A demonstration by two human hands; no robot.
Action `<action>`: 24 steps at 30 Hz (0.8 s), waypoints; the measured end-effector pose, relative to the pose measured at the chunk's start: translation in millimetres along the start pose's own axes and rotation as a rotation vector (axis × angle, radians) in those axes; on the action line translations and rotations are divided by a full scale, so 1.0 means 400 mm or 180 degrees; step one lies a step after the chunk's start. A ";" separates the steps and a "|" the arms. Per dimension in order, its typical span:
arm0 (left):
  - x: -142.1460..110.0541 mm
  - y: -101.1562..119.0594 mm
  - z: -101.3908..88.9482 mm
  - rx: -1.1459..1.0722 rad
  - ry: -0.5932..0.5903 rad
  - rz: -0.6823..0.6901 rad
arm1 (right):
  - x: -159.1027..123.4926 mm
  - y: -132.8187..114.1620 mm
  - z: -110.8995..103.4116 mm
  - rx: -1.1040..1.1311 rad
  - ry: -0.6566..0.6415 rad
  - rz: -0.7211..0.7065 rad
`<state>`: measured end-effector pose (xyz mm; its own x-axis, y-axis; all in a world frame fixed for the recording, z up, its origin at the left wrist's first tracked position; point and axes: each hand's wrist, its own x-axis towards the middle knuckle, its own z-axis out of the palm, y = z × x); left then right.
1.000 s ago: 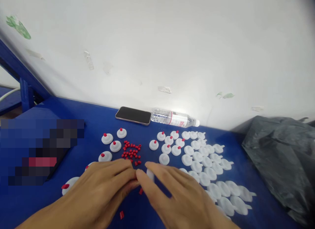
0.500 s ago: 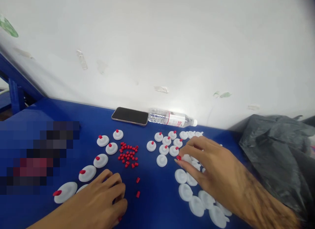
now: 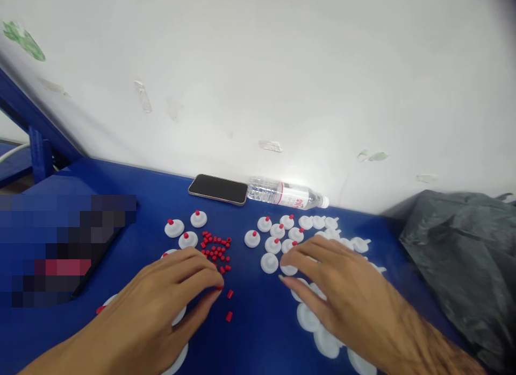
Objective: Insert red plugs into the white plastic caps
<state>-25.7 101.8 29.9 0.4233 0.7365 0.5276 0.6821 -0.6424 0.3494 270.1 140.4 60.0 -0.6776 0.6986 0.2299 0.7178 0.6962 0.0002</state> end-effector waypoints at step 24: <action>-0.013 -0.013 0.036 -0.0699 0.0127 -0.0301 | 0.025 -0.089 0.066 -0.0055 0.0075 -0.0789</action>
<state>-22.8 104.3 14.0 0.3369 0.7893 0.5133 0.5698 -0.6049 0.5562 233.5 127.1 36.6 -0.8296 0.5027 0.2433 0.5329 0.8427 0.0760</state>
